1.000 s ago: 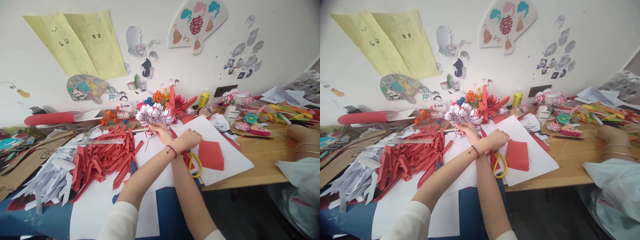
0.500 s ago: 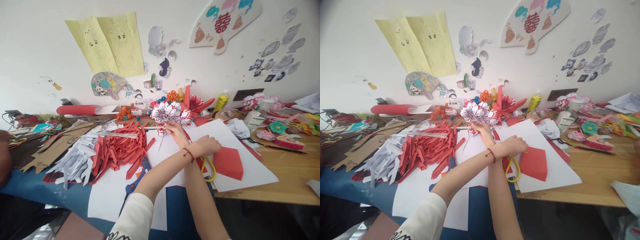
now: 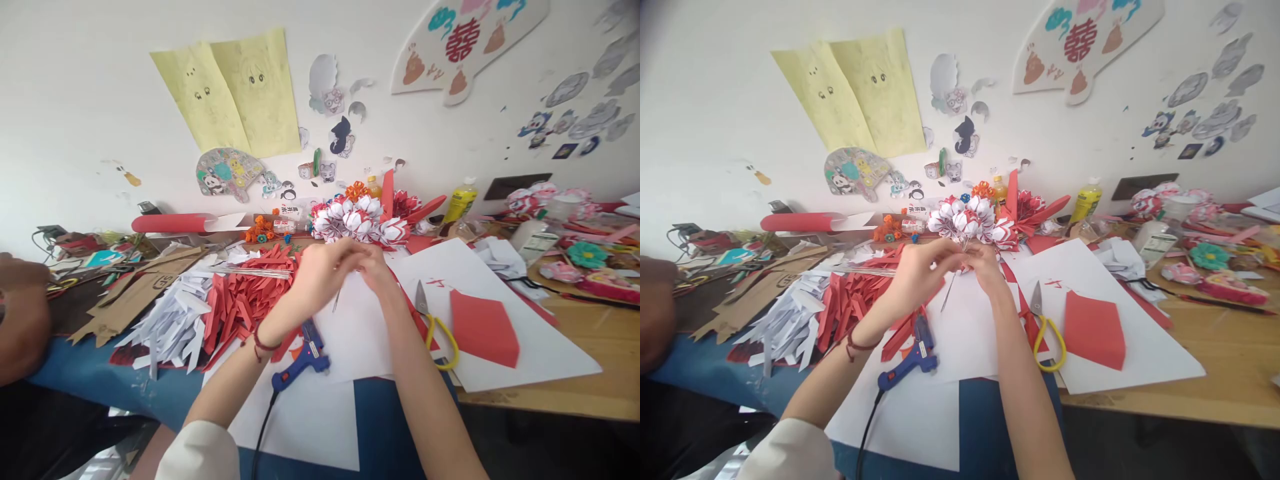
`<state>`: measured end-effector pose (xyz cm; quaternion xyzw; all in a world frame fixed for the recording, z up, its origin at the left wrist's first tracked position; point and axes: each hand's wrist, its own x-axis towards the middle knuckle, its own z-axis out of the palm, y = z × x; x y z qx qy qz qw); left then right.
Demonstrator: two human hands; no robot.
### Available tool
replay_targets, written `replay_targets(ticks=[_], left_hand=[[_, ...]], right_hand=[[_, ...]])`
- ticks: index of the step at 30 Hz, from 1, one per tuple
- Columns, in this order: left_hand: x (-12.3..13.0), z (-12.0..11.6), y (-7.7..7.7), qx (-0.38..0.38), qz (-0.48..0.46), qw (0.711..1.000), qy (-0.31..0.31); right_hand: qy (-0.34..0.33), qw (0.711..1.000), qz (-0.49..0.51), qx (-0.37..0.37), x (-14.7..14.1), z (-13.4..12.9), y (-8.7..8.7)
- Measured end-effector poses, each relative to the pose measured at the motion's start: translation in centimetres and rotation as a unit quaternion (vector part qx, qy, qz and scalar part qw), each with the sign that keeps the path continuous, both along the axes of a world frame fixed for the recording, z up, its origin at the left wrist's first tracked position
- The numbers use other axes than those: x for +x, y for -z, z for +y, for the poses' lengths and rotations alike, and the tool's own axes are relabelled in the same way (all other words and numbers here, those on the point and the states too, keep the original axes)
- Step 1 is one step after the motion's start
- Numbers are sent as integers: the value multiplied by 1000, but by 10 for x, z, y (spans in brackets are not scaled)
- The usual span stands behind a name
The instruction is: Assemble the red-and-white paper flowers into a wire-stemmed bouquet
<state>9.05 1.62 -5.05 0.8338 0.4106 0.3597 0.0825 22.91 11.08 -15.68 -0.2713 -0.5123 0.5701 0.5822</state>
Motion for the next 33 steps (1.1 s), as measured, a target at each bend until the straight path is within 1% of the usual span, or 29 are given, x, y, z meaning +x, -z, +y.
replay_targets(ticks=[1, 2, 4, 6, 9, 11, 13, 19, 23, 26, 28, 30, 33], left_hand=[[-13, 11, 5, -9, -3, 999, -32], [-24, 20, 11, -22, 3, 999, -48], [-39, 35, 26, -50, 5, 998, -48], [-45, 45, 42, -92, -14, 996, -18], [-45, 51, 62, -131, -52, 990, 26], [-43, 53, 70, -150, -70, 985, 54], [-42, 54, 75, -153, -76, 982, 75], [-44, 53, 81, -137, -90, 982, 97], [-44, 49, 83, -95, -112, 986, 81], [-45, 47, 83, -81, -116, 987, 80], [-45, 45, 80, -72, -119, 987, 76], [-47, 42, 72, -65, -120, 988, 72], [-52, 33, 53, -83, -113, 987, 84]], right_hand=[[1, 1000, 9, 5, 0, -1, -1], [2, 1000, 17, 9, 0, -2, -1], [5, 1000, 26, 12, -1, -2, -1], [7, 999, 31, 15, -1, -2, 0], [4, 999, 32, 19, -2, -1, 1], [4, 999, 30, 22, -2, -1, 1], [4, 999, 25, 24, -3, -1, 0], [-25, 999, 8, 23, -5, -4, -2], [-19, 999, 2, 33, -3, -6, -4], [-10, 999, -6, 35, -1, -6, -4], [-7, 999, -11, 32, 0, -6, -4], [-7, 999, -18, 28, 0, -6, -4], [-2, 999, -30, 27, -2, -6, -5]])
